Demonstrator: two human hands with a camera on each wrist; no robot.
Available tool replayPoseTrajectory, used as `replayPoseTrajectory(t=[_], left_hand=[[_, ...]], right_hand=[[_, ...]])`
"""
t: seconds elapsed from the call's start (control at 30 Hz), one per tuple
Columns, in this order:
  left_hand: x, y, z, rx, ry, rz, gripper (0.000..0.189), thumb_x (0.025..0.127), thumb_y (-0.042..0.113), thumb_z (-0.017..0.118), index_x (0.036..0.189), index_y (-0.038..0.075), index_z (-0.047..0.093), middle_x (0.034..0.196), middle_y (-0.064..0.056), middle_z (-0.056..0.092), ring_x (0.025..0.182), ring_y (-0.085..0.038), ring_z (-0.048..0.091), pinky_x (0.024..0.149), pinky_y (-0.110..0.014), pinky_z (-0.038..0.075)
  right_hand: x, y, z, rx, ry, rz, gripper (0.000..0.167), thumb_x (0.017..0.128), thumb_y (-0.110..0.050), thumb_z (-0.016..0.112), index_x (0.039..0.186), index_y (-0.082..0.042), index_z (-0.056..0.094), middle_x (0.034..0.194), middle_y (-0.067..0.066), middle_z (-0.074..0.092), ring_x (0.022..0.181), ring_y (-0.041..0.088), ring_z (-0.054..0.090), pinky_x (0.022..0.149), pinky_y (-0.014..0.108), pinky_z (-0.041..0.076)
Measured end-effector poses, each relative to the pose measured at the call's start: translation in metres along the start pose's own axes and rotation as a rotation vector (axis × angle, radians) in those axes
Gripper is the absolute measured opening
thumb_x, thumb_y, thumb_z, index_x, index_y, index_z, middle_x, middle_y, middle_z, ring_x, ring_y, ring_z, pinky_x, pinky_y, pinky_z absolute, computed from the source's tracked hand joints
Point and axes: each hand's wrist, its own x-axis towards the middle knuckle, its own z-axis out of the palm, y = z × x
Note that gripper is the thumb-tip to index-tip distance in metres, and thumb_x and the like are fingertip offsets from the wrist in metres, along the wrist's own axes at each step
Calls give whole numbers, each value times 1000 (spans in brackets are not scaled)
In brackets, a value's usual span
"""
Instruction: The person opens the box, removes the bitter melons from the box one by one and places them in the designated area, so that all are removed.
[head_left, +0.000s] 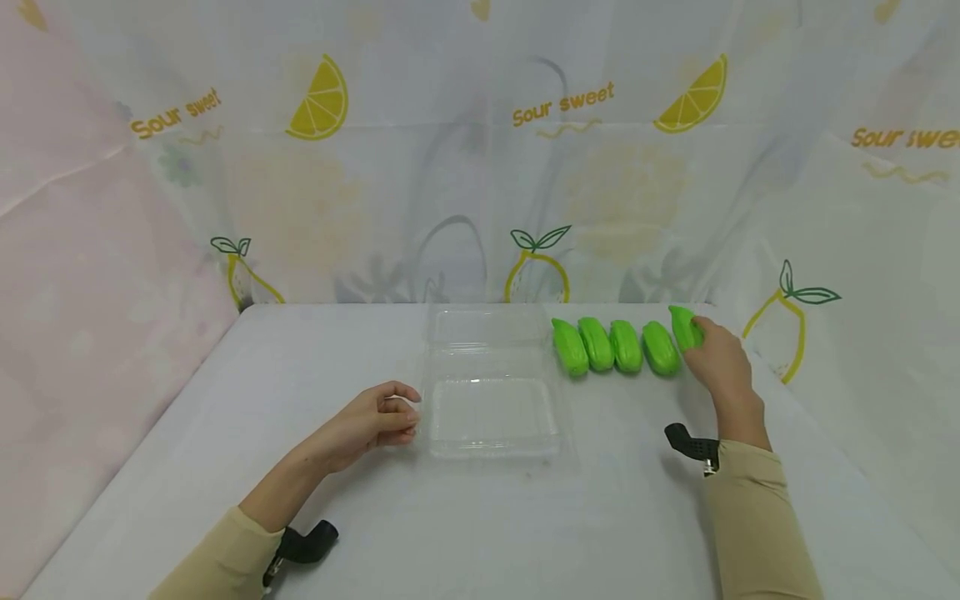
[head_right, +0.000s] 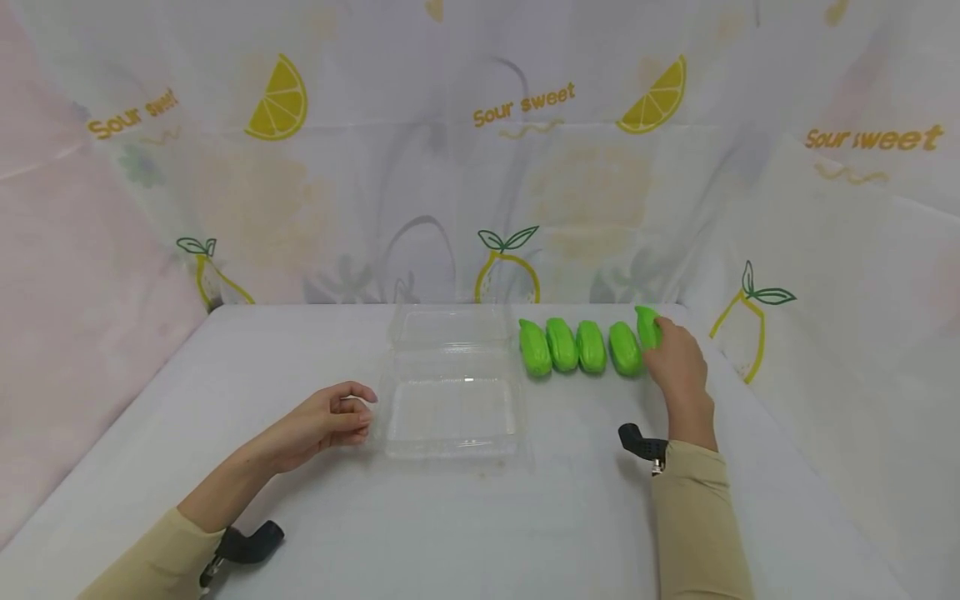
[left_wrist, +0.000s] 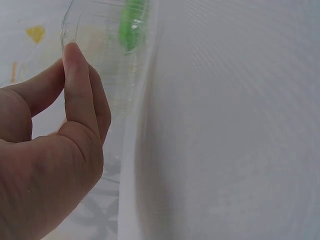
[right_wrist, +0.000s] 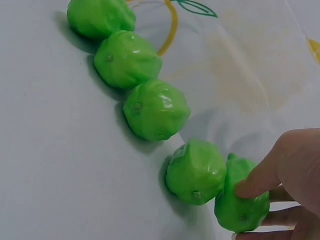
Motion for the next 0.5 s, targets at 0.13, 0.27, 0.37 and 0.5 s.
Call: replayPoseTrajectory(t=[0.13, 0.27, 0.37, 0.5], left_hand=[[-1, 2, 1, 1, -3, 4, 51, 96, 15, 66, 133, -6, 38, 92, -3, 58, 83, -12, 65, 78, -21, 59], [-1, 2, 2, -3, -5, 7, 50, 96, 15, 66, 132, -5, 38, 92, -3, 58, 82, -12, 65, 77, -20, 59], [0, 2, 2, -9, -9, 10, 50, 96, 16, 66, 131, -5, 39, 92, -2, 59, 82, -11, 65, 77, -20, 59], [0, 1, 1, -9, -11, 13, 49, 96, 16, 66, 131, -5, 39, 92, -3, 59, 83, -11, 65, 77, -20, 59]], right_hand=[[3, 8, 7, 1, -26, 21, 63, 85, -7, 45, 145, 6, 36, 141, 36, 44, 109, 47, 52, 81, 59, 46], [4, 12, 12, 0, -51, 35, 62, 84, -6, 45, 145, 6, 37, 143, 36, 43, 117, 50, 50, 89, 63, 45], [3, 15, 14, 6, -71, 35, 62, 85, -5, 46, 145, 7, 37, 144, 36, 41, 123, 52, 46, 95, 65, 42], [3, 15, 15, 20, -75, 28, 63, 85, -5, 47, 146, 7, 37, 145, 36, 40, 123, 51, 45, 96, 65, 41]])
